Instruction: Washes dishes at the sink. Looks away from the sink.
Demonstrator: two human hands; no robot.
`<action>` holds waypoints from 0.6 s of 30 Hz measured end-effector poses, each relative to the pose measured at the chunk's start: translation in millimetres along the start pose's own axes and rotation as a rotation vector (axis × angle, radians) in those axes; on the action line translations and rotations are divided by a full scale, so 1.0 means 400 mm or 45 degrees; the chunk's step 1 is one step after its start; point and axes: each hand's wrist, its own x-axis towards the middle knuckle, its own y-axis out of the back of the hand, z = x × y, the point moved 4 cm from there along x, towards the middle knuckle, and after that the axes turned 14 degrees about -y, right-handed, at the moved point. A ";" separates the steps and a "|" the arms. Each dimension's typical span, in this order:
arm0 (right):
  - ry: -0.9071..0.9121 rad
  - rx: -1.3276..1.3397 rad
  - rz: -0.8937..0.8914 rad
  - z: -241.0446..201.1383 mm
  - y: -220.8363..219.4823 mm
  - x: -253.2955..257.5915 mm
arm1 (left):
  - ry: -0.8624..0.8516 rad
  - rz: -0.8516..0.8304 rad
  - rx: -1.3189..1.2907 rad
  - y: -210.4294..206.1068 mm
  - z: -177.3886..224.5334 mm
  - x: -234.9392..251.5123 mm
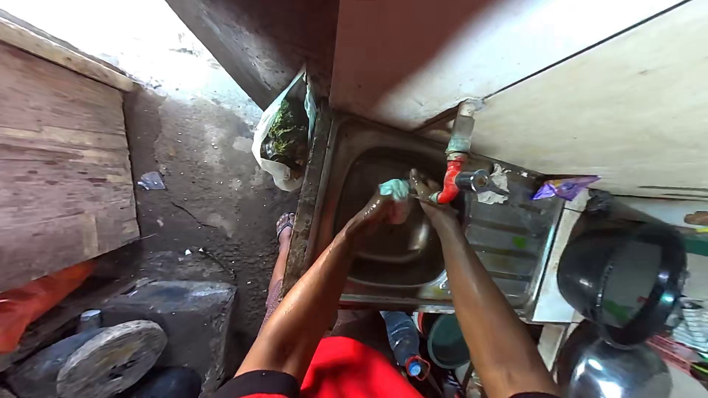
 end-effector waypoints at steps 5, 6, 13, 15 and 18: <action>0.149 -0.202 -0.063 -0.038 0.010 -0.051 | -0.259 -0.187 0.319 0.006 0.047 -0.013; 0.160 -0.191 0.039 -0.024 0.016 -0.038 | -0.280 -0.101 0.365 0.011 0.051 -0.019; 0.034 -0.012 0.362 -0.036 0.002 -0.074 | 0.128 0.287 -0.203 -0.033 0.017 -0.071; 0.017 -0.189 0.341 -0.055 -0.053 -0.127 | 0.035 0.214 -0.486 -0.056 -0.001 -0.037; 0.067 -0.538 0.333 -0.100 -0.133 -0.258 | -0.169 0.255 -0.354 -0.031 -0.022 -0.012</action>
